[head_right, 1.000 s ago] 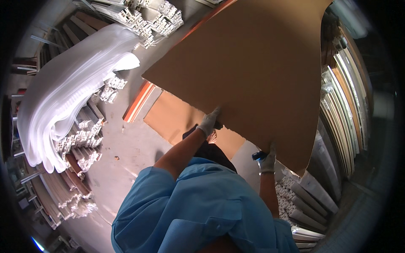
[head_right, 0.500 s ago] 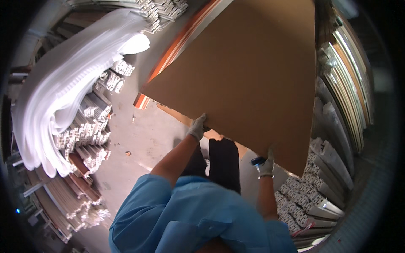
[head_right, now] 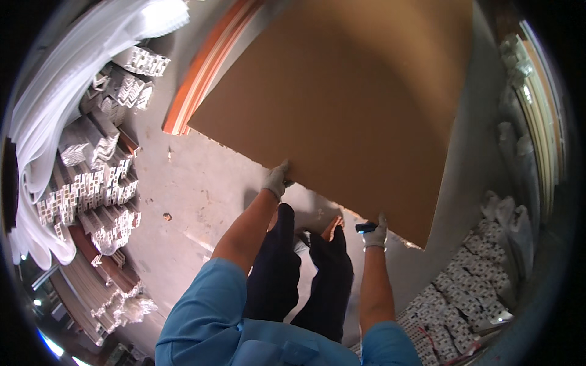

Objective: The person uses a utility knife to cut a large sheet of brown cardboard placed on the floor. They repeatedly score the material and tear it into smaller pieces, handling the cardboard with gloved hands throughout the process.

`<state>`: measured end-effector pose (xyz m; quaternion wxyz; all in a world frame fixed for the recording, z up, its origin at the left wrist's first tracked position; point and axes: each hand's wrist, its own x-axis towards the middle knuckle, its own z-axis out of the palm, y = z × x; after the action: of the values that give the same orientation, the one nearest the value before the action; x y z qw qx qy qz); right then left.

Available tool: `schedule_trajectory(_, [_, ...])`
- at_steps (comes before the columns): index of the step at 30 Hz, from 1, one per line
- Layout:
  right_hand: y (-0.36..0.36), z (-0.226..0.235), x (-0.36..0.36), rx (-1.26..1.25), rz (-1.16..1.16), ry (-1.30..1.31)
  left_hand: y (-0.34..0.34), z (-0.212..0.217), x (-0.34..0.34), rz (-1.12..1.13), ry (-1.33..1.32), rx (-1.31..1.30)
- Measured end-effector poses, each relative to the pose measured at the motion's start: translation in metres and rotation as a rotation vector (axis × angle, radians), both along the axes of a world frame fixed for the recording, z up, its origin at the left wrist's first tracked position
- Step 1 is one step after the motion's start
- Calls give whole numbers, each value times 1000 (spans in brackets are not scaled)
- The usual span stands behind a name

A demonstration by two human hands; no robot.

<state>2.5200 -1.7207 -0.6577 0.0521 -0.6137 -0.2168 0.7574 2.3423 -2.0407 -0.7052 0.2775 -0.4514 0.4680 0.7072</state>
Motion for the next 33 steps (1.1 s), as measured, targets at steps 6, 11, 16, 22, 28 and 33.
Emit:
schedule_trajectory(6, [44, -122, 78, -17, 162, -26, -2, -112, -21, -68, 97, -10])
schedule_trajectory(11, [130, -174, 116, 623, -84, -355, -4, -157, -32, -136, 26, -13])
schedule_trajectory(16, [196, -209, 56, 1028, 377, -295, -5, -153, -28, -116, 142, 56])
schedule_trajectory(22, [225, -197, 21, 1349, 680, -626, -15, -123, -19, -160, 190, 57])
schedule_trajectory(28, [249, -200, 45, 810, 649, -389, -29, -119, -8, -202, 187, 91])
schedule_trajectory(33, [240, -204, 88, 998, 724, -271, -51, -126, 16, -196, 238, 122])
